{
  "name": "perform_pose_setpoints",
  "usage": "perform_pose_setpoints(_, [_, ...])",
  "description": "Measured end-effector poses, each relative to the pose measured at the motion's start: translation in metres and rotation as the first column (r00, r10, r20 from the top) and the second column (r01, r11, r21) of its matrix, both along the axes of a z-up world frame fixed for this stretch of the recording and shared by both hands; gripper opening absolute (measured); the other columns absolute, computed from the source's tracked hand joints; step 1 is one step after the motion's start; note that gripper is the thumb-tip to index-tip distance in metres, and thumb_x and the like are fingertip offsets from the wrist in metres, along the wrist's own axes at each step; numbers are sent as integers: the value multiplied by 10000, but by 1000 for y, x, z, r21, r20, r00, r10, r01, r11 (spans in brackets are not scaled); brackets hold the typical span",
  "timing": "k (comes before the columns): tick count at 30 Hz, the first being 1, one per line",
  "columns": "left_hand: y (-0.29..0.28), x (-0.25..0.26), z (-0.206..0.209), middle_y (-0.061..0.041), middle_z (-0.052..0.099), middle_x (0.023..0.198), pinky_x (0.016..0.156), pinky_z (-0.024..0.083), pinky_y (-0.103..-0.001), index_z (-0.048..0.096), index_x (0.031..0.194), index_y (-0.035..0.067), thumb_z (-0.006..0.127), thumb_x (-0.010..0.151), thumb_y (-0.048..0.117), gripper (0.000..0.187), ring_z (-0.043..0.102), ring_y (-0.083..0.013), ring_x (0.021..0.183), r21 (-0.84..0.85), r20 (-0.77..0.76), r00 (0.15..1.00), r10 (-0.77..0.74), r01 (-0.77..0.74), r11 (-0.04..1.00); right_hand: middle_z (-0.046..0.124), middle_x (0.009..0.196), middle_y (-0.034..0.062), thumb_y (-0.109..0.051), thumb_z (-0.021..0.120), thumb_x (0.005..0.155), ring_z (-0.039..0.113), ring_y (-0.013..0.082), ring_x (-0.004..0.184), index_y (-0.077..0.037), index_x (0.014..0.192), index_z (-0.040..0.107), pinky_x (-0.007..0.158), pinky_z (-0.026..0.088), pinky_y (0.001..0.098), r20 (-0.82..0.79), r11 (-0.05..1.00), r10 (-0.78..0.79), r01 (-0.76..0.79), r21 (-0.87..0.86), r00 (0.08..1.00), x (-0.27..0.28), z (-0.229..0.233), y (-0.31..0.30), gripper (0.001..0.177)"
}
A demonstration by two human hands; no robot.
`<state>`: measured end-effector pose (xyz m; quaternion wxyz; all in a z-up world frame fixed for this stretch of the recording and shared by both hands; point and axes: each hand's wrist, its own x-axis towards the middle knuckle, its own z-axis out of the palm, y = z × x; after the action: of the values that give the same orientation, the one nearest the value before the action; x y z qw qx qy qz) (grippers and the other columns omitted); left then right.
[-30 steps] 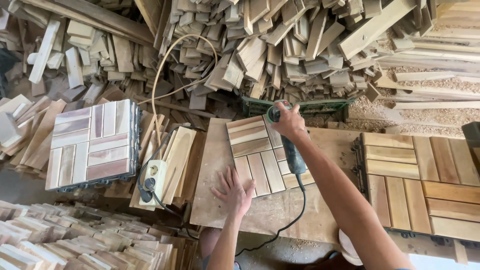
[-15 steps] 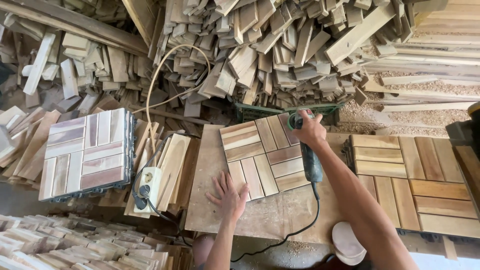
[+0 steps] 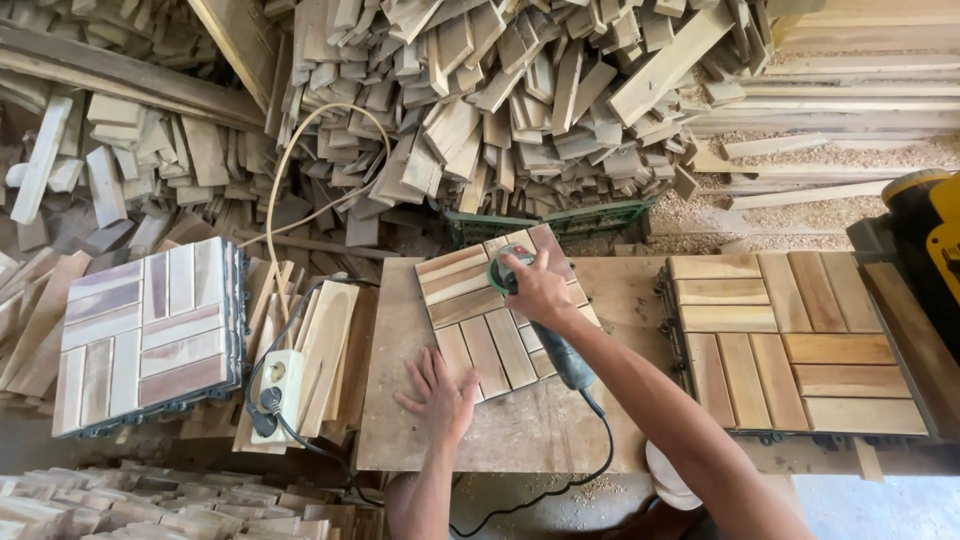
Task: Using a handheld orbital sander to smooth the surface of decorative wooden tiles on a workbench.
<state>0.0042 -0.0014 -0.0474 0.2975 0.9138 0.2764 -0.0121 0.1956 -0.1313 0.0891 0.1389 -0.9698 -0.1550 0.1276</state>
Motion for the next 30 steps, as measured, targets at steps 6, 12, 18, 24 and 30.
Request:
perform_pose_setpoints(6, [-1,0,3,-127,31,1713,1110,-147,-762,173,1603,112,394,947,684,898,-140,-381,1568,-8,-18,1000,8,-8,1000,439,1329,225,-259,715,846,683,486,1103,-357,1427,448,887,616,509,51,999,-43,42,9,998,6,19,-7,647])
perform_pose_setpoints(12, [-3,0,18,-133,16,1711,1096,-145,-772,178,1598,110,385,955,682,885,-143,-393,1563,-24,-38,999,7,-8,1000,390,1334,203,-386,745,779,723,479,990,-463,1436,413,825,600,566,65,980,-181,185,-69,981,98,-47,-43,740])
perform_pose_setpoints(18, [-3,1,22,-143,42,1708,1098,-122,-781,207,1587,96,431,943,666,889,-111,-410,1561,-3,-36,999,15,-15,1000,339,1374,251,-335,702,796,702,516,1017,-432,1467,360,852,586,579,22,984,-173,174,-46,985,125,-40,-41,759])
perform_pose_setpoints(24, [-4,3,35,-1,-17,1720,1137,-181,-693,100,1623,164,383,918,683,920,-154,-267,1563,-12,-104,994,32,-33,999,363,1325,203,-268,652,857,676,429,894,-374,1470,383,780,592,474,-110,975,-219,215,-50,969,106,15,-22,678])
perform_pose_setpoints(30, [-3,0,23,-28,35,1715,1121,-154,-729,189,1600,98,283,899,739,954,-127,-294,1564,-5,-4,1000,16,-16,1000,378,1246,169,-247,638,813,686,432,849,-399,1451,415,809,580,490,-74,979,-203,203,0,976,68,15,-39,693])
